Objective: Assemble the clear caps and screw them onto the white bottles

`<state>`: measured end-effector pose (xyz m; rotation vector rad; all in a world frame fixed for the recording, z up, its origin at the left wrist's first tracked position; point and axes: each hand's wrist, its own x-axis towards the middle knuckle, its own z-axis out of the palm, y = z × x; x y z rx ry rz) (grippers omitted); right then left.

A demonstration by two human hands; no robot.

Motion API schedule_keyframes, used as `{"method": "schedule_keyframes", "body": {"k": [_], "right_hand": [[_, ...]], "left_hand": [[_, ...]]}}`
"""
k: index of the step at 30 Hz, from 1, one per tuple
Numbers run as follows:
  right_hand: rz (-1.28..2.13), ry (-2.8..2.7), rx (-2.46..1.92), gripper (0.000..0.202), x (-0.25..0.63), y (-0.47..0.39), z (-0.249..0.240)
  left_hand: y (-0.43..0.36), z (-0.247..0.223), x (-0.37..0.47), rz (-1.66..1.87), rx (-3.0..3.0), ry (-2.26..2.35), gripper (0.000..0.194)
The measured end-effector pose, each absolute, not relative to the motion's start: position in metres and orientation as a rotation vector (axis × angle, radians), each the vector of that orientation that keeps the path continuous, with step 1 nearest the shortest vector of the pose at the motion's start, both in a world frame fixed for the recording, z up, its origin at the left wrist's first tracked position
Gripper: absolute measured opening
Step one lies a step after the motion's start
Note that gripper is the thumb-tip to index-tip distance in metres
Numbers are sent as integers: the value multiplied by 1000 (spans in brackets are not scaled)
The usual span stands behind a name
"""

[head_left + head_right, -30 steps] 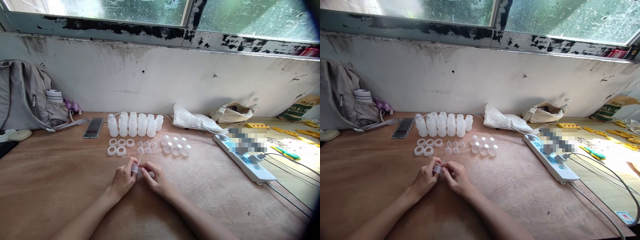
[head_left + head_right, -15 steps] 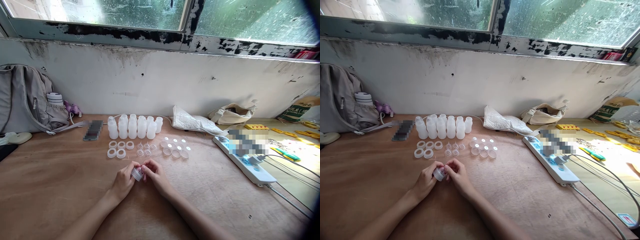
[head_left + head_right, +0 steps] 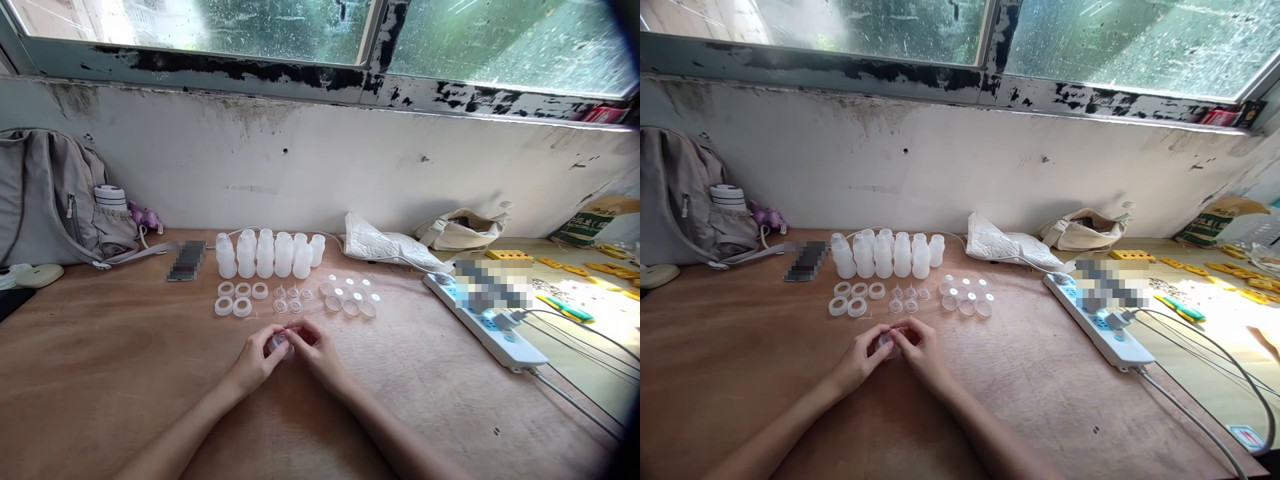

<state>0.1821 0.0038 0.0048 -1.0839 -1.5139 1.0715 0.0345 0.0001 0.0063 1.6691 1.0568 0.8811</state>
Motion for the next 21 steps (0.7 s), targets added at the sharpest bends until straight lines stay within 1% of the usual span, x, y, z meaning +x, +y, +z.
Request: {"method": "schedule_keyframes", "body": {"k": [3,5,9,13,17,19,21], "right_hand": [[1009,-1640,-1066,18,182,4,3],[925,-1728,-1076,21,185,12,6],[558,-1706,-1250,23,195,50,22],[259,-1652,-1381,31,211,99,34],[194,-1702,-1460,39,223,132,32],[198,-1723,-1475,35,225,137,28],[200,-1731,-1465,25,225,138,25]], "left_hand": [[1,3,35,926,1763,1120,21],[1,1,34,969,1763,1159,20],[1,1,33,1045,1728,1202,21],[0,5,32,1065,1691,1207,20],[-1,6,32,1072,1696,1232,20],[-2,7,32,1079,1707,1232,20],[-2,7,33,1088,1707,1224,20]]}}
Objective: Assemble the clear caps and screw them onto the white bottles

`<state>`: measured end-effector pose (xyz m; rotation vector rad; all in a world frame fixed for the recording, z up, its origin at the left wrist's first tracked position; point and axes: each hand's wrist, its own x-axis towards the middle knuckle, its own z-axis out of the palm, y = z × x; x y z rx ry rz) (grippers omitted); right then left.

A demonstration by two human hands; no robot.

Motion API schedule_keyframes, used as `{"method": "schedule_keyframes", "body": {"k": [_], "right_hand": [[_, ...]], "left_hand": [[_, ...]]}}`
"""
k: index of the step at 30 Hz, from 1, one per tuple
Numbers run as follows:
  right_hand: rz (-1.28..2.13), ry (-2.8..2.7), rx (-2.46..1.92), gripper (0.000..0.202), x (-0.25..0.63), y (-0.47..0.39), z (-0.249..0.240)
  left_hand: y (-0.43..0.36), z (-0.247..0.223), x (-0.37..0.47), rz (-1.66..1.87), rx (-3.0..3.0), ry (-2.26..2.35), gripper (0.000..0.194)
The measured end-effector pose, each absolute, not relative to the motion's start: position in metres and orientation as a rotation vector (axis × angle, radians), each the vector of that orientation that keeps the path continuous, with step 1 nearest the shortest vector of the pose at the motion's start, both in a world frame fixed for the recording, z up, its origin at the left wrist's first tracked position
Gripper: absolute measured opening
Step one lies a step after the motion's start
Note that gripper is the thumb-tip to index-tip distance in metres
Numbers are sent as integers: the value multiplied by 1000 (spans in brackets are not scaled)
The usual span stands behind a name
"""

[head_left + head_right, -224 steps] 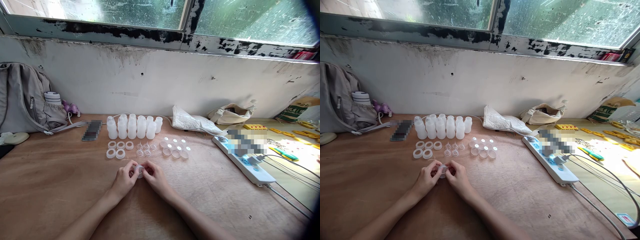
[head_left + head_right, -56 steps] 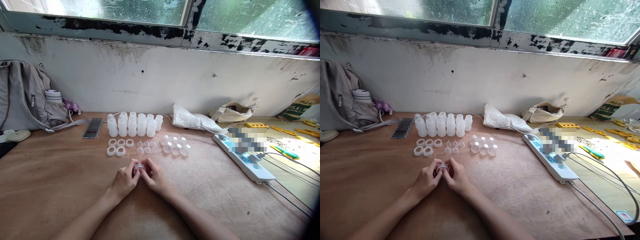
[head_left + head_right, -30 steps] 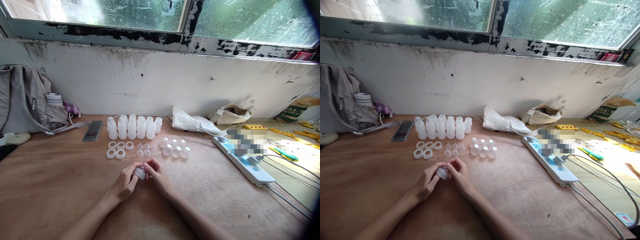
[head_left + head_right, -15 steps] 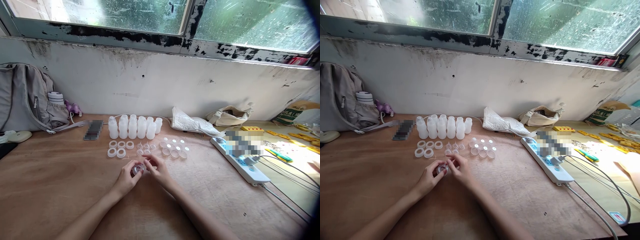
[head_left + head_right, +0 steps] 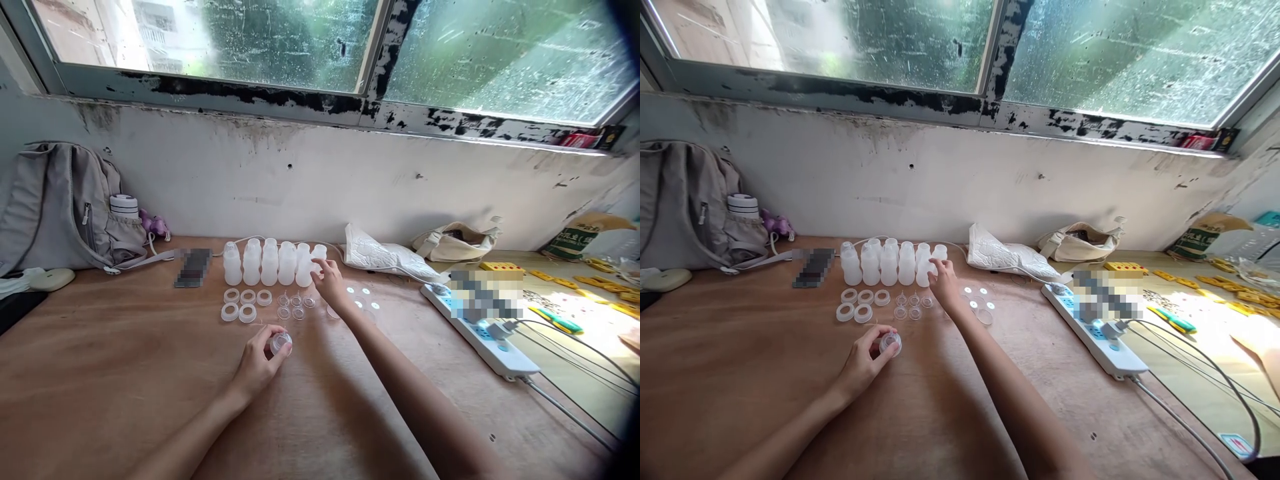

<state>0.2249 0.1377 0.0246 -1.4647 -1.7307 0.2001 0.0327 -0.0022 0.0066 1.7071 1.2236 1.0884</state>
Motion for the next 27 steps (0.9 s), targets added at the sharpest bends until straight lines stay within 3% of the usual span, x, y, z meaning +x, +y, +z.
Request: {"method": "schedule_keyframes", "body": {"k": [5,10,14,27], "right_hand": [[162,-1740,-1419,9,224,122,27],[59,-1614,-1232,8,228,89,47],[221,-1670,-1156,10,232,60,52],[358,-1856,-983,44,221,24,11]], "left_hand": [[-3,6,33,1087,1682,1237,21],[-4,6,32,1111,1643,1203,20],[-4,6,33,1084,1598,1194,21],[1,1,33,1144,1334,1194,27]]}}
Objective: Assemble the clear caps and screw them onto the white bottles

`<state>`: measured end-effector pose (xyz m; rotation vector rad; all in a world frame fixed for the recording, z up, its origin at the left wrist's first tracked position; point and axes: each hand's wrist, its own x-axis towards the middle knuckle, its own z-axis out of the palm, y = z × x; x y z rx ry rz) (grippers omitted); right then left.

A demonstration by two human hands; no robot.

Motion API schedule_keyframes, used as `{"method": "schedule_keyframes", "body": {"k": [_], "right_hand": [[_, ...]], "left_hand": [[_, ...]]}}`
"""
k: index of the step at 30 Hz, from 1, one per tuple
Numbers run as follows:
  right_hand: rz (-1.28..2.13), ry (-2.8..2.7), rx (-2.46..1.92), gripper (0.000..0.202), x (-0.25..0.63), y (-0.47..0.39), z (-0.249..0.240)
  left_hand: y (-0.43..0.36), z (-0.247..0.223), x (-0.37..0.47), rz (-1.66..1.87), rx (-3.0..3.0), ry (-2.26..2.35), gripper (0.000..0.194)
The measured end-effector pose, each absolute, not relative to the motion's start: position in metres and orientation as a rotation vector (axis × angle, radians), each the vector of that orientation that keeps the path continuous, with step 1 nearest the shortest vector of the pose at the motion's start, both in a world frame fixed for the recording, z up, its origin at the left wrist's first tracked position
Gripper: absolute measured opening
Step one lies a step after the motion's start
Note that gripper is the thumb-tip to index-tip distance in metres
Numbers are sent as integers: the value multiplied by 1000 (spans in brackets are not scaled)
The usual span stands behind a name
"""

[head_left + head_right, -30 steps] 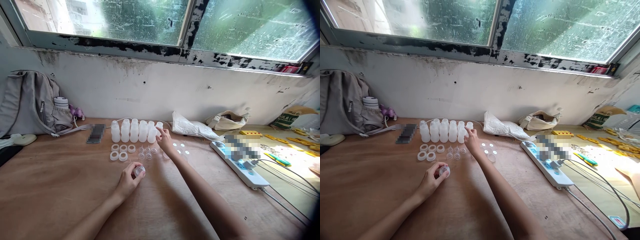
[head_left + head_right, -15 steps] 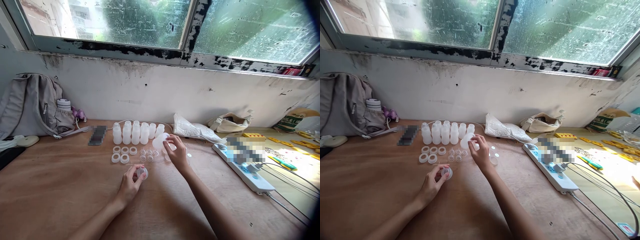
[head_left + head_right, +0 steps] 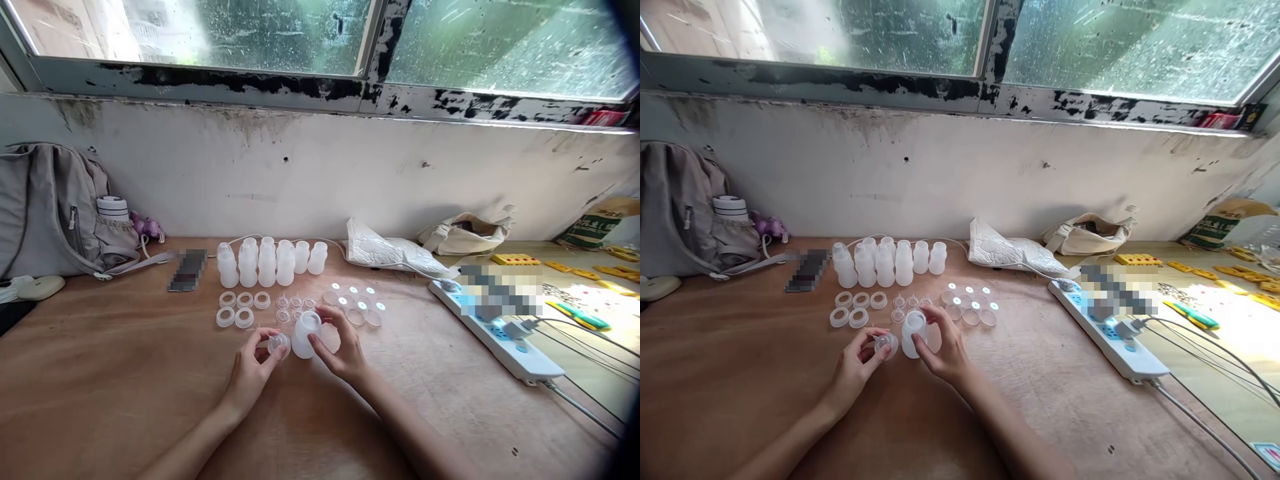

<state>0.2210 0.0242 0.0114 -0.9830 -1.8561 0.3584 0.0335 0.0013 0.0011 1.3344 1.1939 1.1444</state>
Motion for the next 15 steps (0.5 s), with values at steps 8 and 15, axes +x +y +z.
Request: {"method": "schedule_keyframes", "body": {"k": [8,15], "right_hand": [[680,-2035,-1123,56,212,23,-9],[559,-2055,-1148,53,208,22,-3]], "left_hand": [[9,-5,31,1278,1108,1102,24],[12,3,28,1382,799,921,22]]}}
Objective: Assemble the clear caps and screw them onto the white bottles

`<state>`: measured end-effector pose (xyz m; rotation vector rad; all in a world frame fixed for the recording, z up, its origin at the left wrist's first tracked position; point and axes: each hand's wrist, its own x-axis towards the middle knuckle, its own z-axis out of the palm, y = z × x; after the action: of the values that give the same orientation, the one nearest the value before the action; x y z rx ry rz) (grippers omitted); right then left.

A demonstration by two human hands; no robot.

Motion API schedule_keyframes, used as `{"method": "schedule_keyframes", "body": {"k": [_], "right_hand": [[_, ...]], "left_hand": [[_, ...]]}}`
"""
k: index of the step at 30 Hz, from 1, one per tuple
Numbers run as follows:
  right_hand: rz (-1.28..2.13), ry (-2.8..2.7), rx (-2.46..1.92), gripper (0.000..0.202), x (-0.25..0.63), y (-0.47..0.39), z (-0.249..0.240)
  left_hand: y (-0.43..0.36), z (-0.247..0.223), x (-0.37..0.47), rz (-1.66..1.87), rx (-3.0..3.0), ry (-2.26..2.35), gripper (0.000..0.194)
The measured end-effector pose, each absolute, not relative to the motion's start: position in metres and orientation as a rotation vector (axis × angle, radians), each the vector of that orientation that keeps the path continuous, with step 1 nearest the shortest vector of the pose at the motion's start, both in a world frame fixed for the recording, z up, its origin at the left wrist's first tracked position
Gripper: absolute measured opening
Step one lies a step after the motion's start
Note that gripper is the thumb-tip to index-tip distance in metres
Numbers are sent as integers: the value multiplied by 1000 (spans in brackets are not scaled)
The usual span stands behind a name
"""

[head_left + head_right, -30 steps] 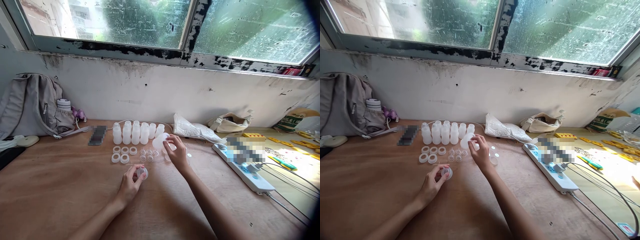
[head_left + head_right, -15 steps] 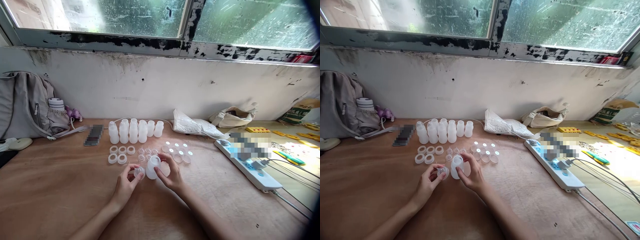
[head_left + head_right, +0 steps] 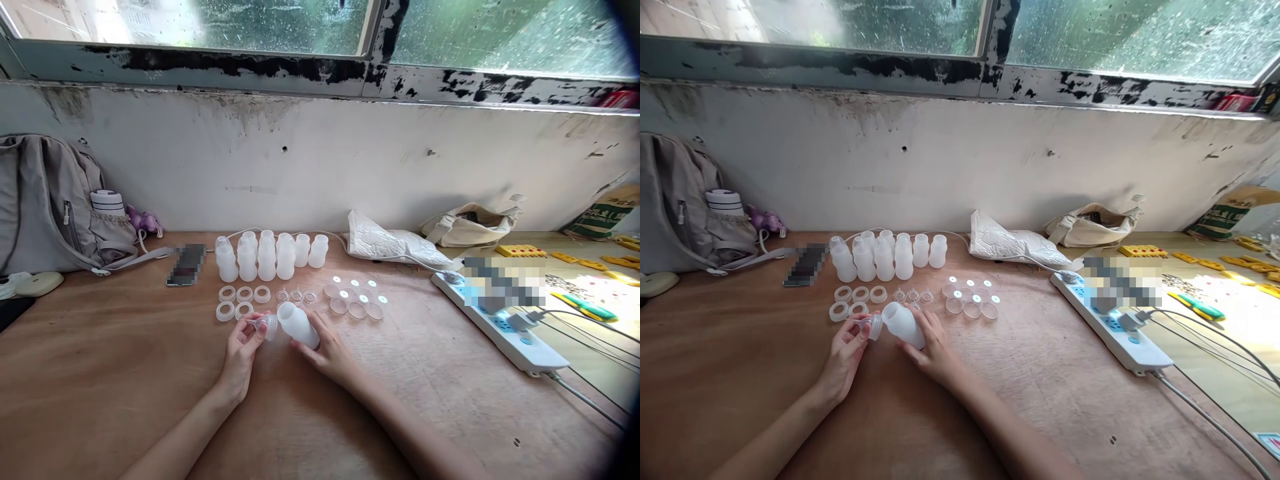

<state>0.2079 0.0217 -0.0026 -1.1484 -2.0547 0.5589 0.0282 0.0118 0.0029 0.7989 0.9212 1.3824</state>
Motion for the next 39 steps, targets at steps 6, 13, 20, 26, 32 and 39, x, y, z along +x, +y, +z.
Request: {"method": "schedule_keyframes", "body": {"k": [6,13,20,26,32,39], "right_hand": [[535,-2014,-1215,43,212,24,-6],[470,-2088,-1184,38,208,21,-1],[430,-2081,-1167,41,210,20,3],[430,-2075,-1145,41,211,20,4],[580,-2036,-1159,40,211,19,8],[1461,-1633,-1199,30,207,16,8]], "left_hand": [[18,-1,25,1461,679,897,19],[16,1,26,1428,693,903,21],[15,4,27,1385,744,946,28],[14,7,26,1363,730,974,33],[14,8,25,1345,717,952,32],[15,9,22,1319,762,874,33]]}}
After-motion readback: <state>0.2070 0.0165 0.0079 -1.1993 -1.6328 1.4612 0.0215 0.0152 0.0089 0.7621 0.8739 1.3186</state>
